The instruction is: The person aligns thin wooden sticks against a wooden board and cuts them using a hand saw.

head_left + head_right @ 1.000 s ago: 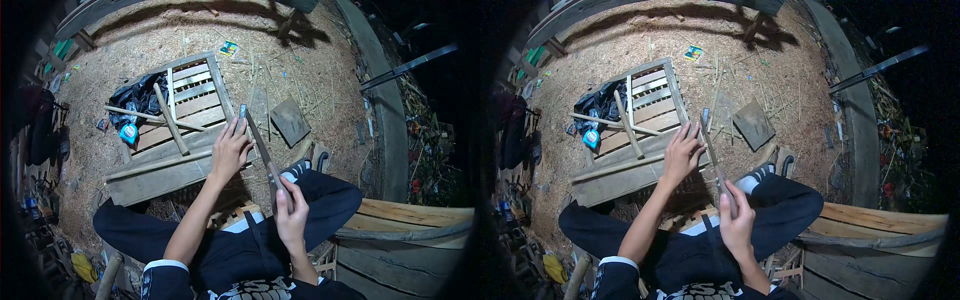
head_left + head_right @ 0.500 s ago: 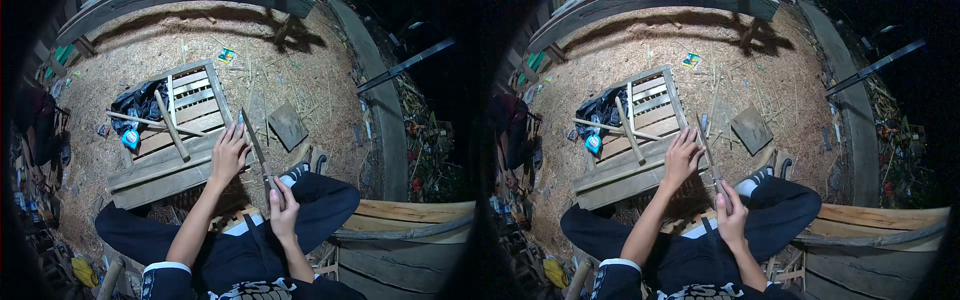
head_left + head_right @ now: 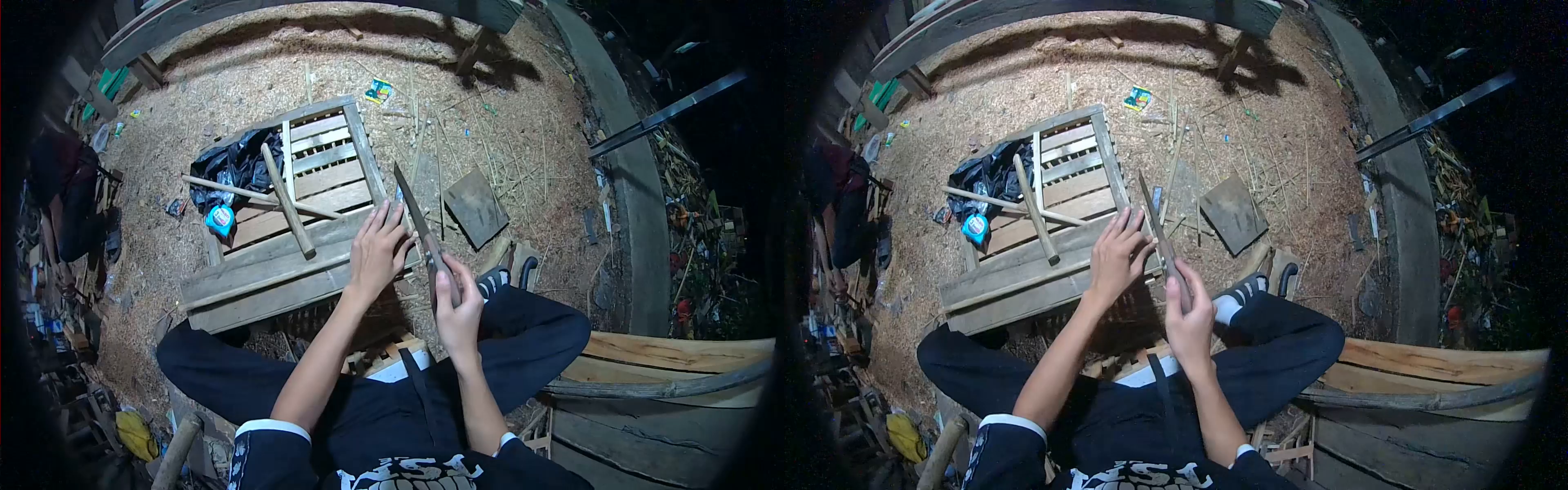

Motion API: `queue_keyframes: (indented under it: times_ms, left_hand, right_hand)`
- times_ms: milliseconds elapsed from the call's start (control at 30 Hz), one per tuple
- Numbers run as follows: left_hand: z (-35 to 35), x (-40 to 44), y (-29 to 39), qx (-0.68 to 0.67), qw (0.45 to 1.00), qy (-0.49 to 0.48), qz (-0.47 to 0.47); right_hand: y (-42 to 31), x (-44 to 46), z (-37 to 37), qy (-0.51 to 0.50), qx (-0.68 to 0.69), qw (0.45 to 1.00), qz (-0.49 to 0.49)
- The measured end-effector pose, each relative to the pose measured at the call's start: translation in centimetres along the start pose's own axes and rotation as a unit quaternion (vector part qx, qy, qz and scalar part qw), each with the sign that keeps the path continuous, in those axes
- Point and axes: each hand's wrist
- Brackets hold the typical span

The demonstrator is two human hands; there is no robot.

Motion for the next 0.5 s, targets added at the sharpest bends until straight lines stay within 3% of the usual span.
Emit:
queue_keyframes:
  times_ms: [167, 200, 300, 500]
  left_hand:
    - [0.2, -0.6, 0.0, 0.023, 1.0, 0.006, -0.001]
    - [0.3, -0.6, 0.1, 0.017, 1.0, 0.006, -0.004]
    - [0.2, -0.5, 0.2, 0.02, 1.0, 0.003, -0.01]
    - [0.0, -0.3, -0.1, 0.01, 1.0, -0.01, -0.003]
  right_hand:
    - [6.9, -3.9, 0.4, 0.025, 0.048, 0.998, 0.011]
    - [6.7, -3.8, 0.2, 0.022, 0.012, 0.999, -0.042]
    - [7.3, -4.0, 0.0, 0.013, 0.059, 0.998, -0.004]
    - [5.7, -5.7, -1.5, 0.003, 0.029, 0.999, 0.012]
Point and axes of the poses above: each hand's wrist, its own x-axis towards the middle knuckle, its own z-axis out of the palm, y = z × x, and after that the axes turned 9 degrees about -z, right-handed
